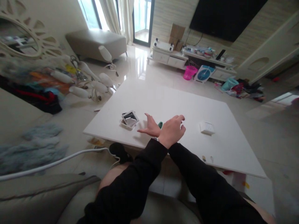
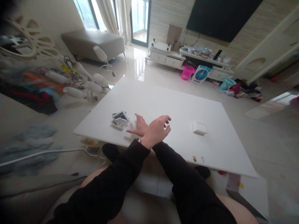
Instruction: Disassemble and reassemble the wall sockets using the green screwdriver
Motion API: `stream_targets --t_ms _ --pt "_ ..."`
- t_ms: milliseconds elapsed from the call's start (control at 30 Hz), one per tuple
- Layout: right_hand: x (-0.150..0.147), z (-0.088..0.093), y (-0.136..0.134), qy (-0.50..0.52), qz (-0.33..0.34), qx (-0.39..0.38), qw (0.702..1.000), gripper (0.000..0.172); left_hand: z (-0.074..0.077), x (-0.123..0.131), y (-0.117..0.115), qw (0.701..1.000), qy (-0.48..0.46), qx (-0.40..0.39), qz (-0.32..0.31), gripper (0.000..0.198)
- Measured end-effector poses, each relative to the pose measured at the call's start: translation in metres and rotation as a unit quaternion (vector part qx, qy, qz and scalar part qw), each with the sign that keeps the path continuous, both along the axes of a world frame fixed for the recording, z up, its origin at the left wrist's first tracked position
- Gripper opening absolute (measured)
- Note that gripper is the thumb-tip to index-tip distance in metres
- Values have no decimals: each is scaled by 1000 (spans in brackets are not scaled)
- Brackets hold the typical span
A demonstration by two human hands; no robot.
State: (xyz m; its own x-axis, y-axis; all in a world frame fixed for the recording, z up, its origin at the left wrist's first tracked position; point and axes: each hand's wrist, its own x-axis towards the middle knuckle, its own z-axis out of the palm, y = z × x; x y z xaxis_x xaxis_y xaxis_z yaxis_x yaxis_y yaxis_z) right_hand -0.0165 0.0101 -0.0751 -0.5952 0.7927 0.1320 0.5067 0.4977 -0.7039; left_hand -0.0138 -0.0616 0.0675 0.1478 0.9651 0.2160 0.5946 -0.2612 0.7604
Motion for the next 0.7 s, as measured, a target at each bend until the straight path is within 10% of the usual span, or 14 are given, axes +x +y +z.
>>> stream_targets --t_ms 300,700 --pt "-76 -16 -10 31 -50 -50 997 134 11 -14 -6 999 -36 15 -5 22" --pt "-42 10 -10 57 -75 -17 995 101 11 -14 -7 999 -33 5 -14 22"
